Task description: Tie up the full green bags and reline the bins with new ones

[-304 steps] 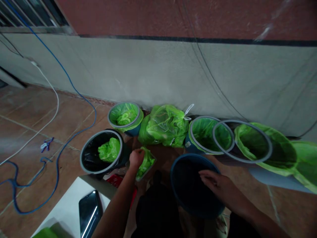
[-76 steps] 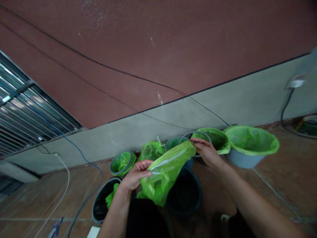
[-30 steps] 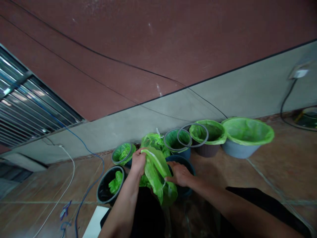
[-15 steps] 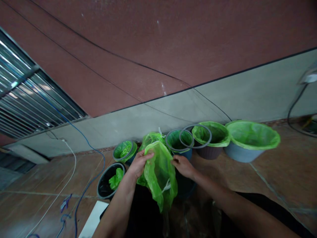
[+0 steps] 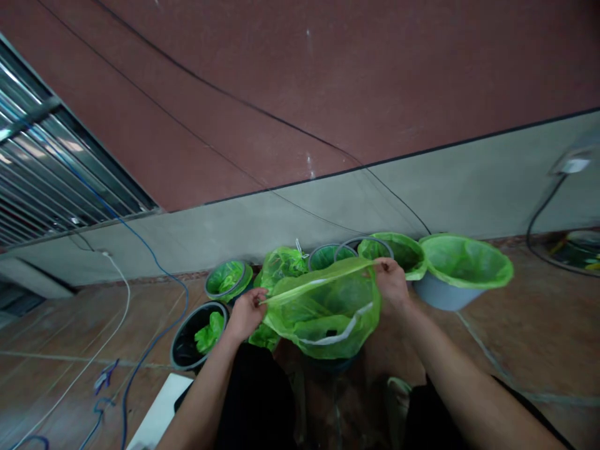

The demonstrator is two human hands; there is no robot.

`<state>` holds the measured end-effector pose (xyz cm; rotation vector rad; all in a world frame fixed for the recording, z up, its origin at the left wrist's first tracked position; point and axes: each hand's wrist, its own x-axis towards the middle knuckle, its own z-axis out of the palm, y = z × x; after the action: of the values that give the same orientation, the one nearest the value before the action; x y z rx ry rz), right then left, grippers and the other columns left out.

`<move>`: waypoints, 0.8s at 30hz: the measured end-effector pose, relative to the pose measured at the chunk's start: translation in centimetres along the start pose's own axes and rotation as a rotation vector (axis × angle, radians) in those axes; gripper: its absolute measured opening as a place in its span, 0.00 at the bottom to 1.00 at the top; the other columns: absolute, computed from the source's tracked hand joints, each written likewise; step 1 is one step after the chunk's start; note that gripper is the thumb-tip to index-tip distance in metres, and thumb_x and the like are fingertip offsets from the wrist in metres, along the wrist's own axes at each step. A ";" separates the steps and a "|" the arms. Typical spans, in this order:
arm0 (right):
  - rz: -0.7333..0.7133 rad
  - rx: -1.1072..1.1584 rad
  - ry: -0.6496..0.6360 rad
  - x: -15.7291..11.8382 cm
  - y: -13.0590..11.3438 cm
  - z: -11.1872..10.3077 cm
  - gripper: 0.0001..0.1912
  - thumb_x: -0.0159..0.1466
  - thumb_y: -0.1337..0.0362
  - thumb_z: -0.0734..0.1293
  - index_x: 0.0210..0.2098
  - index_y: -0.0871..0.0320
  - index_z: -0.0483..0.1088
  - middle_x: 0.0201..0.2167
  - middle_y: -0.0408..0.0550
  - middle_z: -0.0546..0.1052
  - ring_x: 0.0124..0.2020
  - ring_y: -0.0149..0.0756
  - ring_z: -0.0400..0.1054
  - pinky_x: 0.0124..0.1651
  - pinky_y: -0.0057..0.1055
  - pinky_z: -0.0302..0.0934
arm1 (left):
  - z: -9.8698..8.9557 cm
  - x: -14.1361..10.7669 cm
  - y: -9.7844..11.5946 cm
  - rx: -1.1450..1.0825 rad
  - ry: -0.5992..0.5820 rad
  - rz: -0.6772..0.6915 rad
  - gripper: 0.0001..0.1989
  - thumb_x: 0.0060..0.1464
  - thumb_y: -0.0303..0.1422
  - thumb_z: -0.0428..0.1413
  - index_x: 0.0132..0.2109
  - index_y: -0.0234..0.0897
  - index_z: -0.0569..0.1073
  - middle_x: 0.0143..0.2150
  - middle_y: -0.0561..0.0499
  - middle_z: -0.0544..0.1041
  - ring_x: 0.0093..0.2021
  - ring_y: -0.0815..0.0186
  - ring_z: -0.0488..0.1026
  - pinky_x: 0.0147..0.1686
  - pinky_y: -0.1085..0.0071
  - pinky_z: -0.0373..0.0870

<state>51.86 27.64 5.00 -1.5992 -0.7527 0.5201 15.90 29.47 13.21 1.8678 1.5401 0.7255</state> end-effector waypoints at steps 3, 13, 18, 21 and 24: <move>-0.119 -0.084 -0.052 -0.4 -0.6 -0.3 0.18 0.58 0.50 0.61 0.35 0.58 0.70 0.27 0.50 0.77 0.28 0.39 0.70 0.33 0.34 0.64 | 0.0 0.5 0.9 0.454 0.222 0.046 0.20 0.53 0.24 0.51 0.52 0.34 0.76 0.48 0.40 0.78 0.45 0.58 0.77 0.49 0.66 0.70; -0.383 -0.211 -0.625 -1.6 -3.0 -2.0 0.18 0.60 0.54 0.65 0.44 0.57 0.76 0.42 0.51 0.81 0.43 0.44 0.74 0.48 0.37 0.66 | -4.1 2.4 -1.5 0.682 0.305 -0.303 0.17 0.57 0.26 0.49 0.50 0.30 0.77 0.40 0.35 0.81 0.45 0.52 0.79 0.45 0.63 0.72; -0.485 -0.493 -0.573 -1.1 -1.7 -2.0 0.14 0.62 0.63 0.61 0.39 0.55 0.78 0.41 0.53 0.80 0.42 0.47 0.75 0.48 0.41 0.65 | -5.5 3.3 -1.1 0.452 0.300 -0.251 0.11 0.53 0.23 0.52 0.35 0.33 0.79 0.25 0.46 0.78 0.34 0.57 0.78 0.38 0.67 0.70; -0.587 -0.717 -0.480 0.8 -3.6 -2.2 0.13 0.63 0.64 0.60 0.34 0.53 0.78 0.36 0.53 0.78 0.36 0.45 0.74 0.41 0.38 0.64 | -7.0 5.1 1.6 0.349 0.320 -0.143 0.09 0.50 0.22 0.54 0.34 0.33 0.79 0.19 0.54 0.72 0.29 0.62 0.75 0.36 0.70 0.68; -0.706 -0.847 -0.286 3.7 -10.0 -3.0 0.14 0.64 0.66 0.59 0.35 0.55 0.77 0.37 0.54 0.77 0.33 0.43 0.72 0.37 0.36 0.61 | -10.1 7.6 6.6 0.330 0.371 -0.052 0.11 0.53 0.24 0.53 0.40 0.29 0.79 0.21 0.55 0.71 0.32 0.65 0.74 0.40 0.71 0.66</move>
<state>54.76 28.79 15.60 -1.8536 -1.8305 -0.1340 14.05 37.13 25.14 1.9964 2.0399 0.8727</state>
